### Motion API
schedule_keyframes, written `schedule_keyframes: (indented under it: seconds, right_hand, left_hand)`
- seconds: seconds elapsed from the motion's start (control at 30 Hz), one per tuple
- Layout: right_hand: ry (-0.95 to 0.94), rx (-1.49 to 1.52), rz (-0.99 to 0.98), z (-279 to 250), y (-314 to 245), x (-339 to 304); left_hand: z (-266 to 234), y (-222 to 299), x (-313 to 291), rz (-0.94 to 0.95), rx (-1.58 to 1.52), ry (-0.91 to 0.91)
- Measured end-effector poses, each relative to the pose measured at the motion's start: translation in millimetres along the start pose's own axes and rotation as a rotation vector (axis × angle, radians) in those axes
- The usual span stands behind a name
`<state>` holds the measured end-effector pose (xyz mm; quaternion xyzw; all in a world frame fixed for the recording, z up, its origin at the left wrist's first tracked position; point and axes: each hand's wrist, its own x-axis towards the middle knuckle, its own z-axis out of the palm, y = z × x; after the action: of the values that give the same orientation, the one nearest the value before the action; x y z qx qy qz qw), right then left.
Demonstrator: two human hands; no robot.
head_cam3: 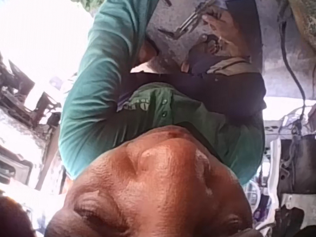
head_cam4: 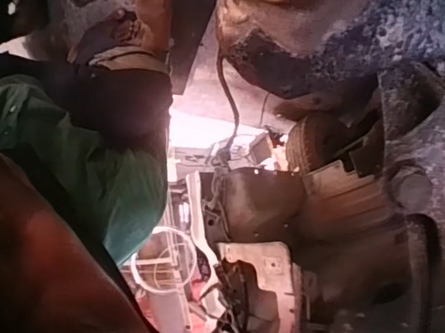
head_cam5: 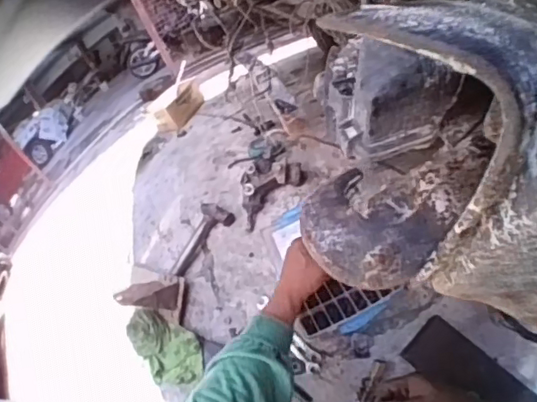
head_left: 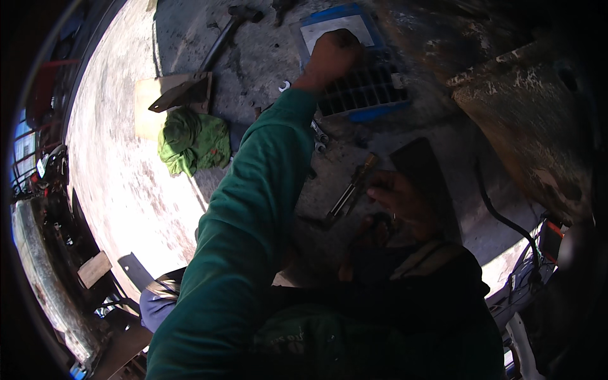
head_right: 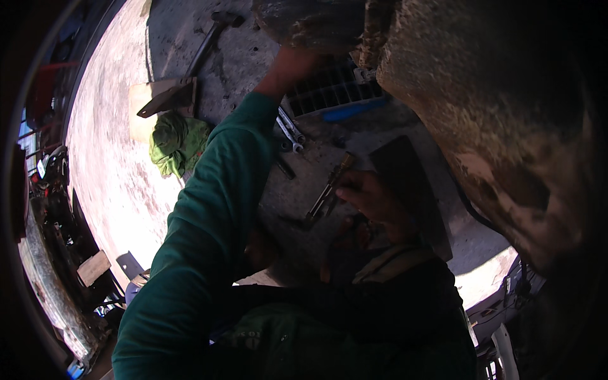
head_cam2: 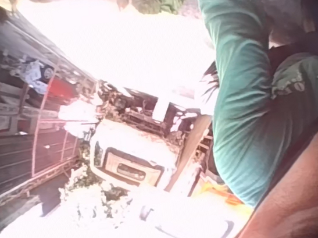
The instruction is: The person sits on the floor and assembles a brass valve component. They insert a small metal piece into the valve body, then use a screwdriver to tighten a screw. Finally, they use a wrench to tighten the valve fitting.
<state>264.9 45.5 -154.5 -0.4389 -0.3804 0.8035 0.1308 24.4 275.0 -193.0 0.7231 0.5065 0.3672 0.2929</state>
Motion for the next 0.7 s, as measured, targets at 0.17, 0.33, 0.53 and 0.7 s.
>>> schedule_keyframes:
  seconds: [0.17, 0.33, 0.53, 0.7]
  right_hand:
    - [-0.008, -0.032, 0.022, 3, -10, -1]
    - [0.011, -0.033, 0.034, 5, -10, -3]
    - [0.054, 0.023, 0.011, 10, -3, -2]
    - [0.01, 0.032, -0.012, 11, -3, 0]
  left_hand:
    - [-35, 32, -17, -0.454, -0.959, 0.11]
    - [-61, 43, -38, -0.313, -1.262, 0.095]
    - [-86, 42, -52, -0.171, -1.678, -0.041]
    - [-100, 59, -65, -0.175, -1.702, 0.008]
